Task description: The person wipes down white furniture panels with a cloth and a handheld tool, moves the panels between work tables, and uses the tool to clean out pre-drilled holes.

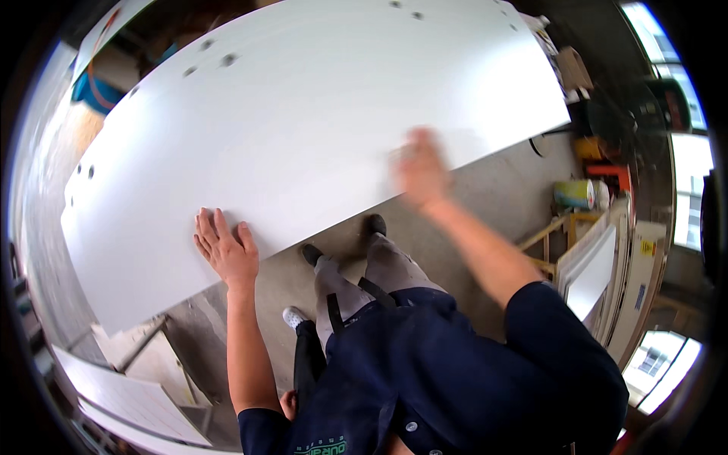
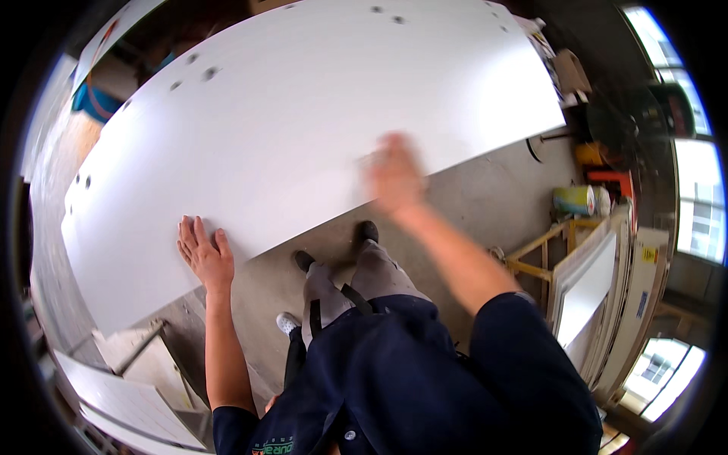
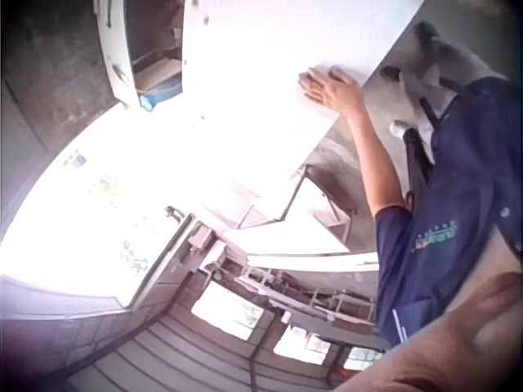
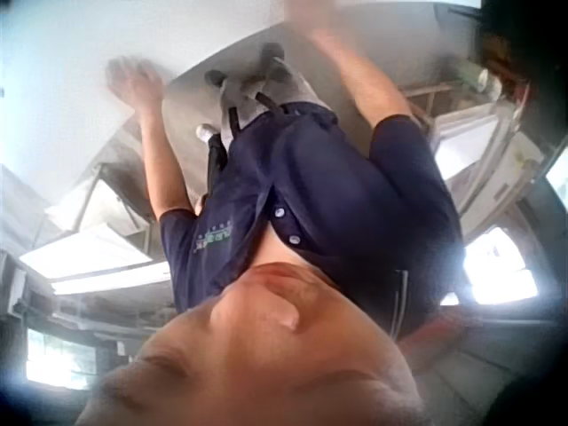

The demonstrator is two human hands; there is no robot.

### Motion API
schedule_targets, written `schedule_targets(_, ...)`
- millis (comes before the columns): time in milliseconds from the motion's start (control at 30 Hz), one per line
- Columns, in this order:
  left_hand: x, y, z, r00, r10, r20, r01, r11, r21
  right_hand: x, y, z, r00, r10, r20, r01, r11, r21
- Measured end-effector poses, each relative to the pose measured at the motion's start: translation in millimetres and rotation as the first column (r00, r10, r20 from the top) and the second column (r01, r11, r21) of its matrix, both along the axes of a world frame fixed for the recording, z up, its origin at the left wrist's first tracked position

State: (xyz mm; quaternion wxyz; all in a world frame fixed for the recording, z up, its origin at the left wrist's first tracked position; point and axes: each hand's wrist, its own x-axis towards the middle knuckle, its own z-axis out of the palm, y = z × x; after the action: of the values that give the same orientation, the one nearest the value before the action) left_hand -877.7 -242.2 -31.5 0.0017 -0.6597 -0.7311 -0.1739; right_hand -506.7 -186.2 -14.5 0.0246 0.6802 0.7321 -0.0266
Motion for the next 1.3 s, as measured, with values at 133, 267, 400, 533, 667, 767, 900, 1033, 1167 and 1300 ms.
schedule_targets(133, 99.6, 43.7, 1.4, 0.982, -0.188, -0.030, 0.183, 0.974, -0.130, -84.8, -20.0, 2.0, 0.890, 0.278, -0.363, -0.299, 0.954, -0.002)
schedule_targets(267, 157.4, 68.0, -1.3, 0.977, -0.198, -0.077, 0.178, 0.962, -0.205, 52.7, 8.6, -6.7, 0.907, 0.104, -0.409, -0.053, 0.990, 0.134)
schedule_targets(400, 231.1, 89.7, 4.4, 0.978, -0.177, -0.114, 0.143, 0.957, -0.253, 268.5, 47.8, -28.7, 0.995, -0.022, -0.100, 0.055, 0.942, 0.332)
schedule_targets(533, 304.4, 115.3, 1.6, 0.972, -0.153, -0.176, 0.103, 0.959, -0.264, 497.3, 84.3, -44.0, 0.952, -0.245, -0.181, 0.291, 0.909, 0.298)
schedule_targets(667, 361.5, 162.6, -1.7, 0.977, -0.108, -0.183, 0.062, 0.969, -0.240, 595.1, 106.9, -61.5, 0.876, -0.481, -0.034, 0.466, 0.826, 0.318)
schedule_targets(767, 369.4, 179.6, -6.2, 0.976, -0.106, -0.192, 0.060, 0.970, -0.234, 460.1, 95.8, -57.2, 0.985, -0.169, 0.026, 0.156, 0.950, 0.270)
schedule_targets(900, 369.7, 177.3, -12.9, 0.972, -0.144, -0.188, 0.096, 0.966, -0.240, 379.0, 66.6, -2.9, 0.911, 0.165, -0.377, -0.091, 0.974, 0.207)
schedule_targets(1033, 353.8, 173.7, -9.0, 0.961, -0.136, -0.239, 0.078, 0.968, -0.239, 557.4, 115.5, -23.7, 0.970, -0.244, 0.009, 0.238, 0.953, 0.188)
schedule_targets(1167, 358.0, 173.2, -12.0, 0.951, -0.215, -0.224, 0.157, 0.955, -0.250, 706.0, 134.0, -38.5, 0.769, -0.617, -0.166, 0.639, 0.736, 0.224)
schedule_targets(1300, 352.6, 173.5, -13.0, 0.948, -0.206, -0.244, 0.143, 0.957, -0.254, 639.5, 131.4, -39.0, 0.801, -0.575, -0.166, 0.595, 0.797, 0.106)
